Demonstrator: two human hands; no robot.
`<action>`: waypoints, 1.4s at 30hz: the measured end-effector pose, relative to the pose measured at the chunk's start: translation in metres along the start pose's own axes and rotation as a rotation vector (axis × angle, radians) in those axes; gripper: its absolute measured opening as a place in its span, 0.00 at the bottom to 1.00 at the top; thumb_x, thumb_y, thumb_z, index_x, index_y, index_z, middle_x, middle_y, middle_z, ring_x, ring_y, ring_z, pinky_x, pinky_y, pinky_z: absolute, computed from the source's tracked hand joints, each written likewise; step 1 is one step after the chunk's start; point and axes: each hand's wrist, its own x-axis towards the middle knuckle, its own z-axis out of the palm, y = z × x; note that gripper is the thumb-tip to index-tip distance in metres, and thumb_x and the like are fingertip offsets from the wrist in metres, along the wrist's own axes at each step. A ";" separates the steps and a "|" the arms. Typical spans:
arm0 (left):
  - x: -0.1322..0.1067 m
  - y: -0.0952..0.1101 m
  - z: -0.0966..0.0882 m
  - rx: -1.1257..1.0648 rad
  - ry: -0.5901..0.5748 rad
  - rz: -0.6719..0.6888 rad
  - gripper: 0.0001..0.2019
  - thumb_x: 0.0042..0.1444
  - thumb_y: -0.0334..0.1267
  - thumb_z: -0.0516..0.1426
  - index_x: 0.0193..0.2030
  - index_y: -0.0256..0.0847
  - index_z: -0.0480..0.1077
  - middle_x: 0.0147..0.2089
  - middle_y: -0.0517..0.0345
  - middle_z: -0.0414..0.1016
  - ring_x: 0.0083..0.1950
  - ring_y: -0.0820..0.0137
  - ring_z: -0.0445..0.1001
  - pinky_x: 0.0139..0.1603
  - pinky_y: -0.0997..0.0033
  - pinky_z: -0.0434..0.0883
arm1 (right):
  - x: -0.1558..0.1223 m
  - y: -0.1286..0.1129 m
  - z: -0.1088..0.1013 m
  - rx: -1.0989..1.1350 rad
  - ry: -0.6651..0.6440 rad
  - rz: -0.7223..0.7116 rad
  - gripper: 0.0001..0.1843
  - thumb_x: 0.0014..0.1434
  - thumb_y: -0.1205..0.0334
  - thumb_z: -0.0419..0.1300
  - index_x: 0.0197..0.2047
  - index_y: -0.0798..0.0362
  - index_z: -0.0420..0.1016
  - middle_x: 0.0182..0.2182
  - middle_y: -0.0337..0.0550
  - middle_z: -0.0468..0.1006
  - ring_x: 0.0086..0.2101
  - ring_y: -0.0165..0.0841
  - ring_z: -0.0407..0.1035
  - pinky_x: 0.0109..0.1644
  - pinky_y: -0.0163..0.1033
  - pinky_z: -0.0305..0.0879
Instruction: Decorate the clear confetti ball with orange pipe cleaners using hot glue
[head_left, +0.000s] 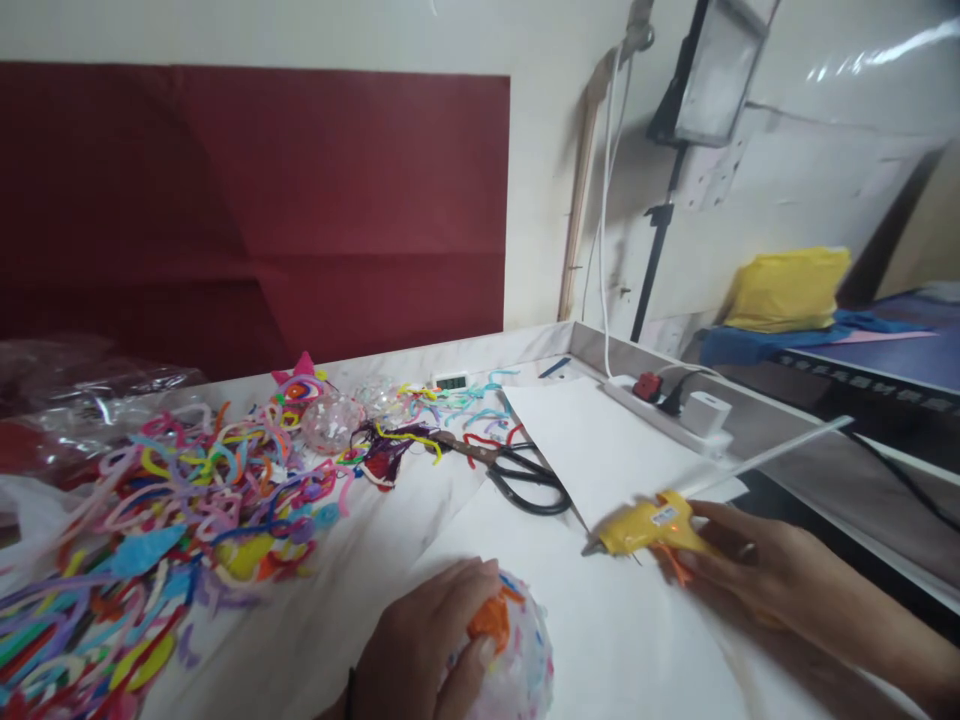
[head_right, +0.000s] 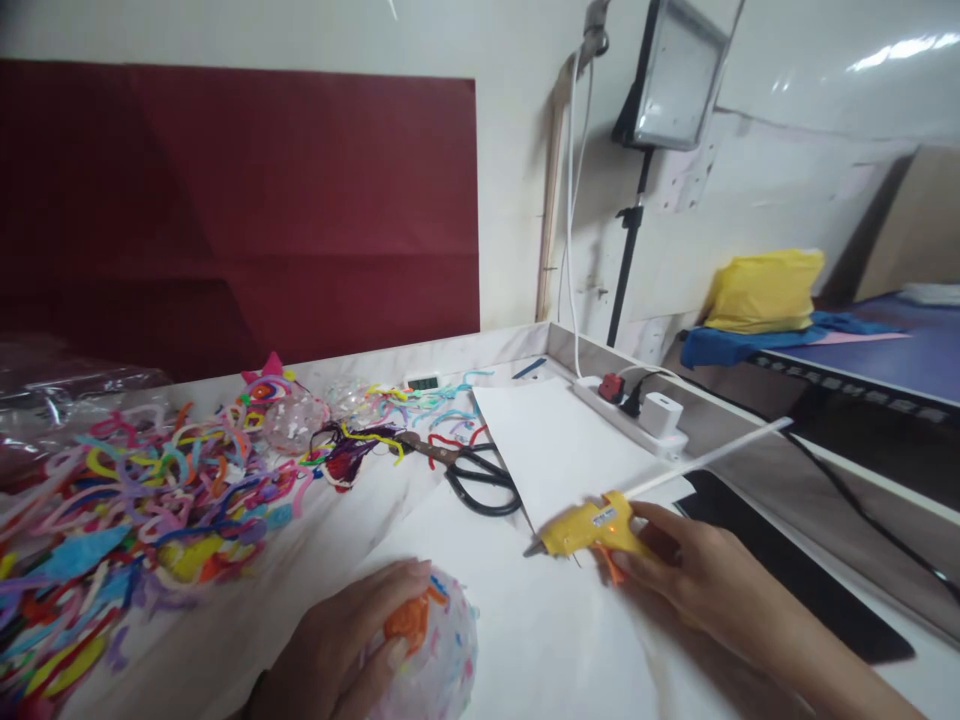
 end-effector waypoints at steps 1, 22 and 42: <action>0.000 -0.001 0.001 0.001 0.003 0.012 0.18 0.63 0.39 0.52 0.59 0.41 0.62 0.55 0.57 0.76 0.55 0.72 0.75 0.61 0.78 0.66 | 0.000 0.001 -0.002 -0.069 -0.017 -0.027 0.21 0.52 0.46 0.61 0.42 0.53 0.79 0.20 0.41 0.78 0.14 0.33 0.67 0.16 0.36 0.63; 0.003 0.002 -0.002 -0.020 -0.007 -0.036 0.18 0.62 0.36 0.52 0.59 0.41 0.65 0.56 0.54 0.76 0.56 0.68 0.74 0.58 0.73 0.70 | -0.041 -0.129 0.080 0.194 -0.208 -0.375 0.10 0.60 0.70 0.50 0.34 0.52 0.71 0.29 0.40 0.74 0.27 0.30 0.69 0.27 0.33 0.64; 0.007 0.007 -0.004 -0.021 -0.018 -0.022 0.16 0.64 0.37 0.50 0.57 0.38 0.66 0.55 0.52 0.76 0.56 0.68 0.74 0.58 0.72 0.71 | -0.052 -0.128 0.093 -0.198 0.170 -0.866 0.18 0.67 0.72 0.41 0.35 0.56 0.70 0.25 0.45 0.71 0.25 0.33 0.65 0.25 0.35 0.62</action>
